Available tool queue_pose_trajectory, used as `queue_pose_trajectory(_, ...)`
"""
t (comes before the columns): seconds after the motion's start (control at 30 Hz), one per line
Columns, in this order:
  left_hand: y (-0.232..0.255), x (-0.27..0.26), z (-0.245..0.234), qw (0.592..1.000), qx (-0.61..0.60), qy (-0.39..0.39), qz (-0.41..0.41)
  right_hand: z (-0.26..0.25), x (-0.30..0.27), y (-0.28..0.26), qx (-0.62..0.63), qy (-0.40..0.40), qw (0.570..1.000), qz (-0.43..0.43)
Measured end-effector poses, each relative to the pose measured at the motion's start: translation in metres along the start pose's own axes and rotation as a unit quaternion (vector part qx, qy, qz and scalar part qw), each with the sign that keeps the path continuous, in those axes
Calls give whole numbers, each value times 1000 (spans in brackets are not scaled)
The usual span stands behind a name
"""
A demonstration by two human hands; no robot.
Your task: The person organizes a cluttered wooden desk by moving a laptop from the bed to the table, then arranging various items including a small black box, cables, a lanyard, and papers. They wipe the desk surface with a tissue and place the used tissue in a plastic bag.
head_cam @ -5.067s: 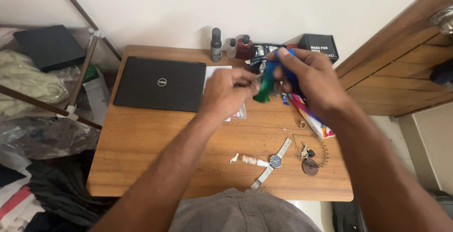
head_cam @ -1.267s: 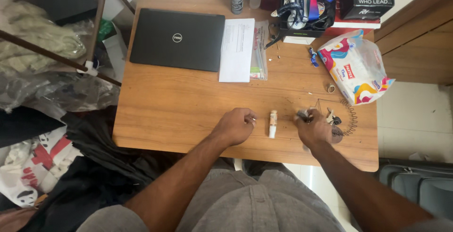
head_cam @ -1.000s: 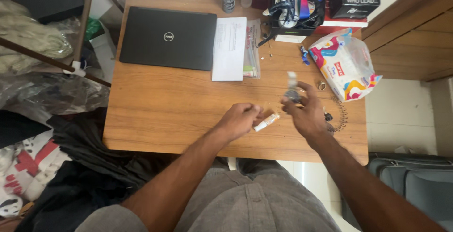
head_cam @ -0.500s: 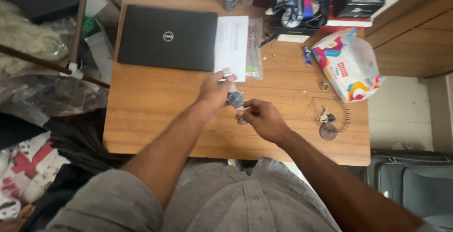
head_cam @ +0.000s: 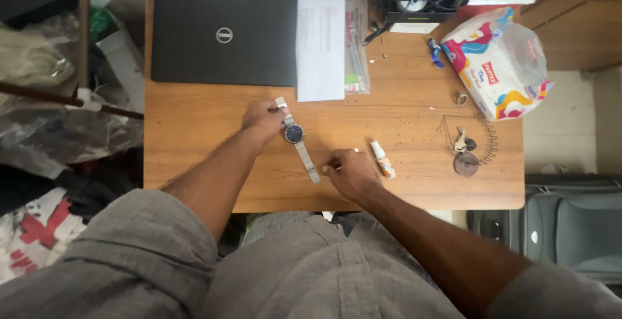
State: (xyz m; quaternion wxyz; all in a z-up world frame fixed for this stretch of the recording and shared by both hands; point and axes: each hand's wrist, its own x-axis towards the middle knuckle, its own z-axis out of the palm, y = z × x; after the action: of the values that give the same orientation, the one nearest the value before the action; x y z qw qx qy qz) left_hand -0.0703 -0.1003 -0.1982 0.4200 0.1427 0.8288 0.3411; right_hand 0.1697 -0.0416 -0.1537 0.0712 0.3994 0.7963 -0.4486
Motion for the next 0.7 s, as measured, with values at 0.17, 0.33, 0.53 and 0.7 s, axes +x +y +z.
queue_pose_trajectory(0.17,23,-4,-3,989,136,52,23,-26,-27,16,-76,164,977,110)
queue_pose_trajectory(0.33,42,-38,11,974,186,131,8,-54,-43,44,-137,227,956,125)
queue_pose_trajectory(0.53,36,-71,50,964,241,33,106,-65,-46,47,-51,152,964,211)
queue_pose_trajectory(0.7,26,-74,106,967,62,-216,120,-63,-41,35,91,162,975,124)
